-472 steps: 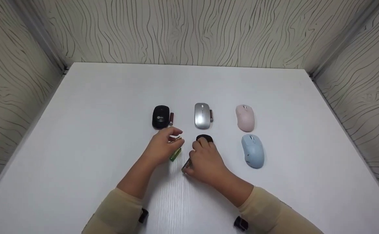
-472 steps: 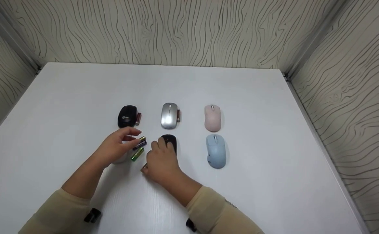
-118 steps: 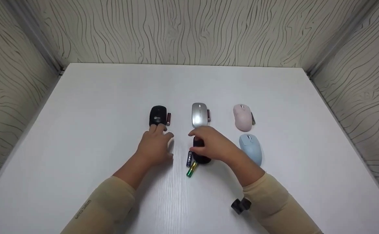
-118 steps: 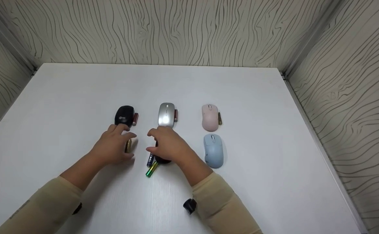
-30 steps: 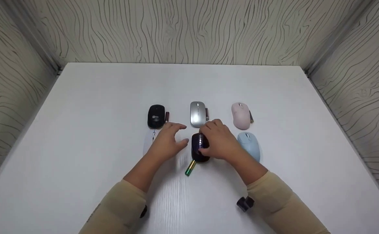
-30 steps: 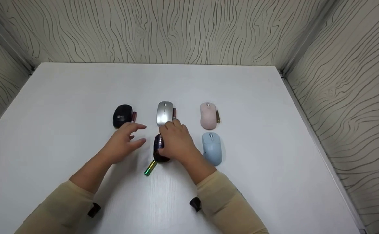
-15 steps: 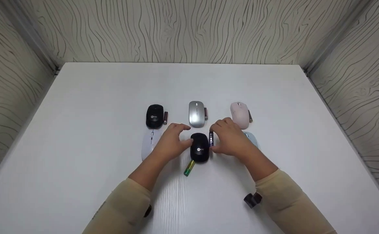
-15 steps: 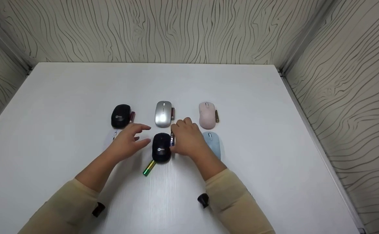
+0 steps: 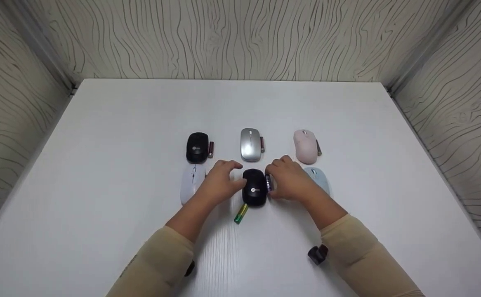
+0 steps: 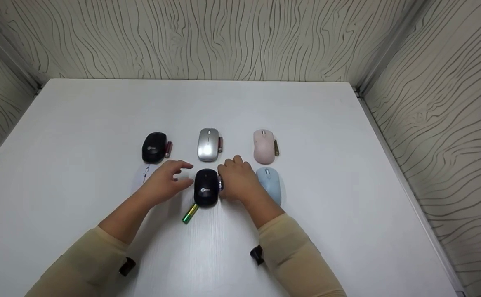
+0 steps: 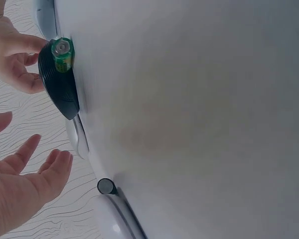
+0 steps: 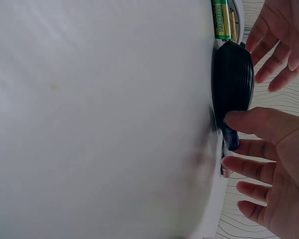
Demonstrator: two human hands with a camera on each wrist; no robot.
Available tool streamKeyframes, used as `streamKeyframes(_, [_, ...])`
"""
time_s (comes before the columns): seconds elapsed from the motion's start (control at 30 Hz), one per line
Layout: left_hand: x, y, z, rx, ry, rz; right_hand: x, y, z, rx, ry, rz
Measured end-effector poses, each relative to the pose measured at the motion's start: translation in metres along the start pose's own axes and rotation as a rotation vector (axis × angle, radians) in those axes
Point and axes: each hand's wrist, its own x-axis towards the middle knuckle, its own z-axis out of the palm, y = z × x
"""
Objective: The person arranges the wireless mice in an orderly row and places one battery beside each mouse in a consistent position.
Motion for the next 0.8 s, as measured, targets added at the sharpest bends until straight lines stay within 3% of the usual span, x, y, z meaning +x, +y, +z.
streamKeyframes(0.47, [0.0, -0.001, 0.0, 0.037, -0.009, 0.003, 0.003, -0.002, 0.005, 0.046, -0.012, 0.045])
streamKeyframes(0.8, [0.0, -0.003, -0.001, 0.036, 0.001, -0.002, -0.002, -0.006, -0.005, 0.043, 0.001, 0.056])
